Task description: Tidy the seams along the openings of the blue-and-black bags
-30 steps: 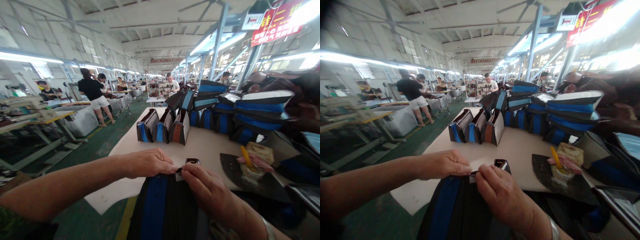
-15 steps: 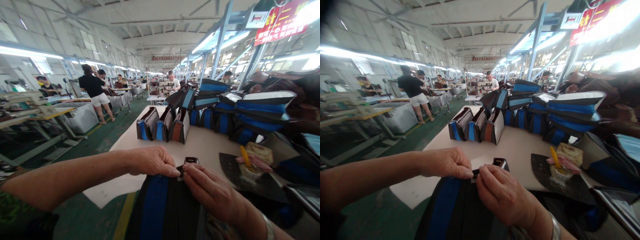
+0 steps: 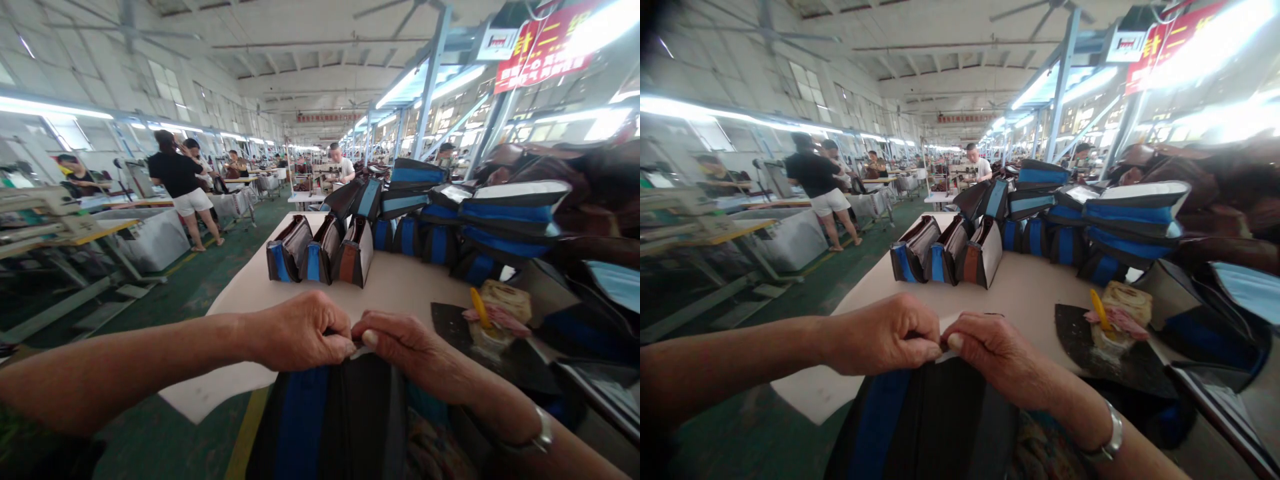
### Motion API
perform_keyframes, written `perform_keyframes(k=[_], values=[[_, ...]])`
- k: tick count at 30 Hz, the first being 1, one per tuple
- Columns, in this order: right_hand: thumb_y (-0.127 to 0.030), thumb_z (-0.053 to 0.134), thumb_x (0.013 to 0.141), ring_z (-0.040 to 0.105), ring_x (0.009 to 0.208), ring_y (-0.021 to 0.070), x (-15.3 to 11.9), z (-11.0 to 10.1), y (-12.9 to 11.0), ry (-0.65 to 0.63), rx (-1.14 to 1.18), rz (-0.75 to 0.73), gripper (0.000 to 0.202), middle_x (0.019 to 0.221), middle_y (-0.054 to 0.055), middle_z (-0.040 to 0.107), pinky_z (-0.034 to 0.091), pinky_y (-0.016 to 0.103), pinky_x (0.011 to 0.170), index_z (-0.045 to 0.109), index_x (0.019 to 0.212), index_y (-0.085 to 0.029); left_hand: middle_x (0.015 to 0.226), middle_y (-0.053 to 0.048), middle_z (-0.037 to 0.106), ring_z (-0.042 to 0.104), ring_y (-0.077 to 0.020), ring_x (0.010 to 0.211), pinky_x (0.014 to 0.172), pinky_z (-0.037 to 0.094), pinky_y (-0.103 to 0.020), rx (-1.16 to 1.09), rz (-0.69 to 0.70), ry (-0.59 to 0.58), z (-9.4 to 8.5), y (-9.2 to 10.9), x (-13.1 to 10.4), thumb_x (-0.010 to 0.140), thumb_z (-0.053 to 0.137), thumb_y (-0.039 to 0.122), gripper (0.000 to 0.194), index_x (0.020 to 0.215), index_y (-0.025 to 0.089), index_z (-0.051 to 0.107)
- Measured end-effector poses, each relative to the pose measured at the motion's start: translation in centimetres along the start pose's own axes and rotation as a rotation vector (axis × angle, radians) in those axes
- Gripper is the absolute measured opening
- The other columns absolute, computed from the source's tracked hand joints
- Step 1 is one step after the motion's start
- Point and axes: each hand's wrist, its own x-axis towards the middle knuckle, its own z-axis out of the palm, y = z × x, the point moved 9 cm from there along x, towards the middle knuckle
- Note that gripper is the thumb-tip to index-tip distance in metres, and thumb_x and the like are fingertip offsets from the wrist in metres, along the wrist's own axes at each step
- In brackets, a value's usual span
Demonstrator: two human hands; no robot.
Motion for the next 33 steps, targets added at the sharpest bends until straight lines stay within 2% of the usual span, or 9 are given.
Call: perform_keyframes(k=[4, 10, 13, 16, 19, 22, 24, 28, 33], values=[[-0.038, 0.045, 0.104, 0.044, 0.068, 0.0121, 0.4, 0.7, -0.8, -0.042, -0.096, -0.054, 0.037, 0.072, -0.003, 0.048, 0.033, 0.029, 0.062, 0.057, 0.076, -0.018, 0.06, 0.005, 0.041, 0.038, -0.0092, 0.058, 0.056, 0.029, -0.025, 0.029, 0.008, -0.013, 0.1, -0.4, -0.1, 0.087, 0.056, 0.025, 0.029, 0.06, 0.016, 0.049], [-0.046, 0.059, 0.096, 0.046, 0.071, 0.0138, -1.2, 0.4, 1.8, -0.039, 0.161, 0.086, 0.03, 0.079, 0.0, 0.054, 0.036, 0.027, 0.063, 0.066, 0.089, -0.018, 0.058, 0.006, 0.037, 0.033, -0.0092, 0.055, 0.05, 0.024, -0.024, -0.241, -0.09, -0.049, 0.2, -2.7, -0.4, 0.087, 0.062, 0.058, 0.047, 0.069, 0.014, 0.06], [-0.052, 0.061, 0.094, 0.05, 0.075, 0.0159, -1.7, 0.2, 2.4, -0.066, 0.242, 0.159, 0.035, 0.083, 0.002, 0.058, 0.038, 0.028, 0.066, 0.069, 0.094, -0.017, 0.065, 0.001, 0.055, 0.045, -0.0119, 0.061, 0.058, 0.036, -0.024, -0.411, -0.109, -0.093, 0.2, -3.0, -0.5, 0.093, 0.051, 0.063, 0.056, 0.08, 0.012, 0.07], [-0.054, 0.054, 0.098, 0.052, 0.084, 0.0177, -1.4, -0.2, 2.0, -0.043, 0.287, 0.196, 0.038, 0.09, 0.003, 0.06, 0.04, 0.029, 0.072, 0.069, 0.099, -0.019, 0.081, -0.005, 0.066, 0.055, -0.0155, 0.076, 0.075, 0.042, -0.026, -0.443, -0.083, -0.144, 0.1, -2.6, -0.3, 0.098, 0.044, 0.06, 0.057, 0.089, 0.012, 0.074], [-0.051, 0.047, 0.102, 0.046, 0.078, 0.0143, -0.7, 0.3, 1.2, -0.064, 0.266, 0.205, 0.039, 0.083, 0.0, 0.053, 0.036, 0.027, 0.069, 0.066, 0.09, -0.019, 0.072, 0.0, 0.055, 0.047, -0.0129, 0.069, 0.067, 0.037, -0.025, -0.389, -0.079, -0.191, 0.1, -2.5, -0.3, 0.097, 0.051, 0.054, 0.046, 0.085, 0.014, 0.07], [-0.047, 0.056, 0.097, 0.032, 0.064, 0.0109, 0.1, 1.3, 1.0, -0.117, 0.225, 0.242, 0.038, 0.07, -0.004, 0.038, 0.026, 0.026, 0.056, 0.054, 0.073, -0.018, 0.067, 0.004, 0.041, 0.036, -0.011, 0.063, 0.059, 0.03, -0.025, -0.318, -0.054, -0.235, 0.2, -2.6, -0.3, 0.093, 0.059, 0.049, 0.037, 0.077, 0.015, 0.062], [-0.042, 0.061, 0.093, 0.029, 0.06, 0.0101, 0.4, 1.4, 1.1, -0.09, 0.213, 0.278, 0.035, 0.065, -0.005, 0.036, 0.021, 0.027, 0.053, 0.054, 0.069, -0.017, 0.068, 0.004, 0.041, 0.036, -0.0109, 0.064, 0.059, 0.029, -0.025, -0.298, -0.038, -0.248, 0.4, -2.7, -0.3, 0.092, 0.06, 0.049, 0.037, 0.078, 0.015, 0.062], [-0.031, 0.061, 0.085, 0.031, 0.056, 0.0089, 0.4, 1.3, 1.4, -0.042, 0.134, 0.341, 0.021, 0.06, -0.005, 0.041, 0.021, 0.025, 0.05, 0.063, 0.07, -0.016, 0.068, 0.004, 0.046, 0.04, -0.0108, 0.064, 0.058, 0.031, -0.024, -0.245, -0.04, -0.225, 0.7, -3.1, -0.2, 0.089, 0.064, 0.048, 0.034, 0.083, 0.014, 0.064], [-0.017, 0.052, 0.076, 0.035, 0.052, 0.0084, 0.4, 2.2, 0.4, 0.013, -0.009, 0.314, 0.011, 0.056, -0.006, 0.044, 0.022, 0.023, 0.047, 0.057, 0.066, -0.018, 0.067, 0.004, 0.047, 0.045, -0.011, 0.066, 0.062, 0.033, -0.023, -0.032, 0.172, -0.101, 0.7, -1.2, -0.3, 0.092, 0.059, 0.039, 0.031, 0.073, 0.015, 0.057]])
